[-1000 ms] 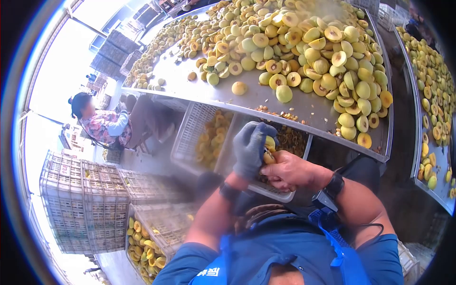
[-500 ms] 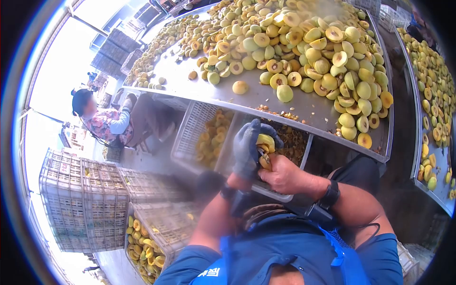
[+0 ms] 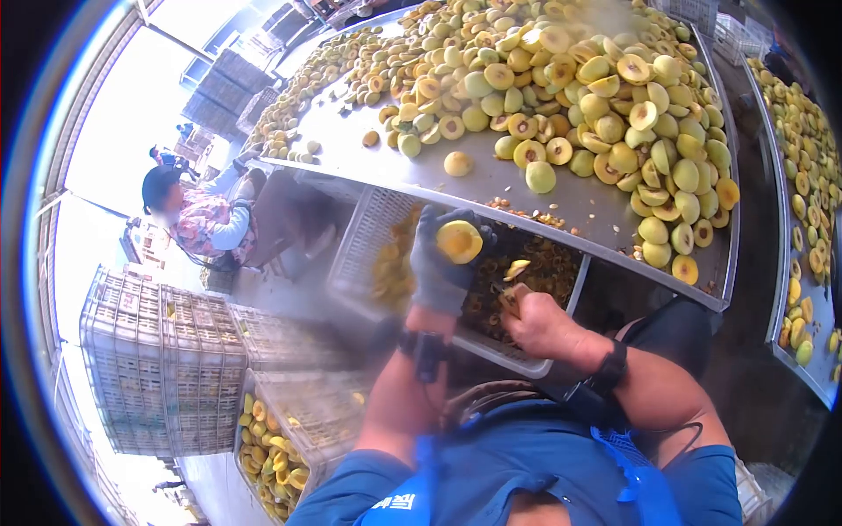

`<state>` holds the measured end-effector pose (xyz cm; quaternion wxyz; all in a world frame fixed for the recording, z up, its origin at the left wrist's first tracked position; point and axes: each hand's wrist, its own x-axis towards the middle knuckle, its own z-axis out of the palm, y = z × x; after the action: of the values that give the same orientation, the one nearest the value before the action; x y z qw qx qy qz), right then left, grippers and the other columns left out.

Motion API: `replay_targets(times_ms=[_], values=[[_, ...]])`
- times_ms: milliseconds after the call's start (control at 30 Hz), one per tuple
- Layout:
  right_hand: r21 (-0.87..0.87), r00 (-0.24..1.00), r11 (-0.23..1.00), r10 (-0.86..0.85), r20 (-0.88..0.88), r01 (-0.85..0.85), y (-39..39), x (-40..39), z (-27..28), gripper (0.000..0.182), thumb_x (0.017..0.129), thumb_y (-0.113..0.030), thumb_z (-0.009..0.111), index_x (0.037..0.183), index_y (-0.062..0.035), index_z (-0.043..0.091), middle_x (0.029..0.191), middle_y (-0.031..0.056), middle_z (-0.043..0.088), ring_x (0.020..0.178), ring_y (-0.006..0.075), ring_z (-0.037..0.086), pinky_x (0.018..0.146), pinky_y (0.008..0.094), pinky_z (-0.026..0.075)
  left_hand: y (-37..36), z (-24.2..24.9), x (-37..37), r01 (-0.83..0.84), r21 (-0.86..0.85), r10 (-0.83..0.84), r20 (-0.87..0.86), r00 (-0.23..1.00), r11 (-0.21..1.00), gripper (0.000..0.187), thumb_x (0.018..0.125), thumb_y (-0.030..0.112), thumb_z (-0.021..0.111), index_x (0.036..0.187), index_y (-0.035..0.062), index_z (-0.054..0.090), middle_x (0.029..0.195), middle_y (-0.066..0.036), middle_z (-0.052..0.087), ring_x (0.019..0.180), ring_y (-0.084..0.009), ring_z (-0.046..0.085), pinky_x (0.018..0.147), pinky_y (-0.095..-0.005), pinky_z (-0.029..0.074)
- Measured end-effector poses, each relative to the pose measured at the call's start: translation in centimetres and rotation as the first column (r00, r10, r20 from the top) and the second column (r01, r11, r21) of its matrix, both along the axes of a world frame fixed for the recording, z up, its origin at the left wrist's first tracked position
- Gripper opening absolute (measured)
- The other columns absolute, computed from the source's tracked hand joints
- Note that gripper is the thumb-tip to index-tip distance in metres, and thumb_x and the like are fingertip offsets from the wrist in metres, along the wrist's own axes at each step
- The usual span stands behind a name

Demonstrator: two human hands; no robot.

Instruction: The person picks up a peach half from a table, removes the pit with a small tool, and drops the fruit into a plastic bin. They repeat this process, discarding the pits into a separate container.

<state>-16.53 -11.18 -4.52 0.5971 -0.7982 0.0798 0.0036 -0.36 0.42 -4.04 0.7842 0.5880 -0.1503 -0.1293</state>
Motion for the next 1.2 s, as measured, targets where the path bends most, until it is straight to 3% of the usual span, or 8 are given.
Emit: replay_targets(times_ms=[167,300,400,667,833,867,933,1200], values=[[0.018,0.992,0.994,0.113,-0.062,-0.112,-0.6,0.0,-0.7,0.031,0.094,-0.021,0.063,0.108,0.0059,0.057,0.097,0.0303,0.069,0.096,0.0446,0.069,0.083,0.0491,0.054,3.9,0.2,2.0,-0.04,-0.196,-0.032,-0.348,0.937,0.98,0.057,0.111,0.044,0.037,0.108,-0.0025,0.07,0.092,-0.013,0.071,0.086,-0.0237,0.07,0.082,-0.0387,0.062],[0.047,0.992,0.992,0.117,-0.049,-0.115,-1.0,-0.2,0.5,0.029,0.095,-0.021,0.065,0.103,0.0041,0.053,0.086,0.0304,0.067,0.087,0.0489,0.068,0.077,0.0517,0.053,10.7,-4.4,10.5,-0.35,0.481,0.371,0.055,0.927,0.804,0.025,0.093,0.019,0.07,0.109,0.0004,0.072,0.107,-0.016,0.071,0.095,-0.0285,0.069,0.087,-0.0358,0.055],[0.034,0.988,0.991,0.135,-0.069,-0.133,-1.7,0.4,1.4,0.028,0.096,-0.02,0.063,0.103,0.0034,0.05,0.08,0.0313,0.065,0.083,0.0528,0.065,0.073,0.0541,0.052,7.3,-2.3,12.3,-0.717,0.609,0.07,0.744,0.665,0.339,0.038,0.09,0.026,0.071,0.116,-0.001,0.072,0.106,-0.018,0.071,0.098,-0.0311,0.068,0.088,-0.0414,0.055],[0.022,0.993,0.997,0.079,-0.092,-0.078,-3.1,1.8,1.5,0.025,0.097,-0.019,0.062,0.102,0.0021,0.05,0.074,0.0286,0.064,0.075,0.0504,0.064,0.067,0.0527,0.051,-8.4,-4.3,20.0,-0.525,0.842,-0.46,0.517,0.722,0.123,0.064,0.076,0.033,0.079,0.133,0.0056,0.066,0.119,-0.021,0.07,0.106,-0.0373,0.069,0.098,-0.0434,0.054],[0.193,0.997,0.978,-0.081,0.019,0.076,-4.4,2.1,2.4,0.026,0.096,-0.019,0.066,0.101,0.0021,0.053,0.076,0.0213,0.064,0.069,0.0336,0.066,0.067,0.0458,0.051,-6.5,0.3,15.9,0.329,0.227,-0.285,-0.208,0.936,0.917,0.038,0.088,0.018,0.078,0.121,0.0009,0.072,0.118,-0.011,0.073,0.1,-0.0234,0.074,0.082,-0.0362,0.061],[0.243,0.993,0.964,-0.116,0.029,0.105,-4.6,2.4,2.3,0.024,0.097,-0.019,0.068,0.1,0.0,0.054,0.077,0.0097,0.06,0.068,0.0189,0.058,0.064,0.0397,0.049,-6.0,1.6,13.5,0.42,-0.093,-0.428,-0.3,0.853,0.903,0.037,0.086,0.015,0.081,0.119,-0.0002,0.073,0.118,-0.012,0.073,0.1,-0.0231,0.074,0.083,-0.0353,0.062],[0.351,0.985,0.93,-0.151,0.086,0.112,-5.2,2.8,2.0,0.019,0.099,-0.017,0.066,0.101,-0.0032,0.054,0.077,0.0006,0.055,0.064,0.0106,0.052,0.058,0.0334,0.046,-5.6,2.3,9.4,-0.139,0.547,-0.477,0.808,0.346,0.826,0.039,0.091,0.006,0.075,0.126,-0.0074,0.064,0.118,-0.017,0.071,0.094,-0.0255,0.074,0.082,-0.0406,0.063],[0.438,0.989,0.891,-0.148,0.027,0.121,-6.3,2.0,2.3,0.03,0.094,-0.016,0.059,0.115,0.0051,0.063,0.096,0.0178,0.071,0.09,0.0236,0.067,0.083,0.0401,0.053,-4.2,3.0,-0.5,0.491,-0.065,-0.495,-0.088,0.864,0.869,0.064,0.096,0.033,0.067,0.14,-0.0106,0.053,0.131,-0.02,0.065,0.118,-0.0274,0.066,0.102,-0.0395,0.055]])
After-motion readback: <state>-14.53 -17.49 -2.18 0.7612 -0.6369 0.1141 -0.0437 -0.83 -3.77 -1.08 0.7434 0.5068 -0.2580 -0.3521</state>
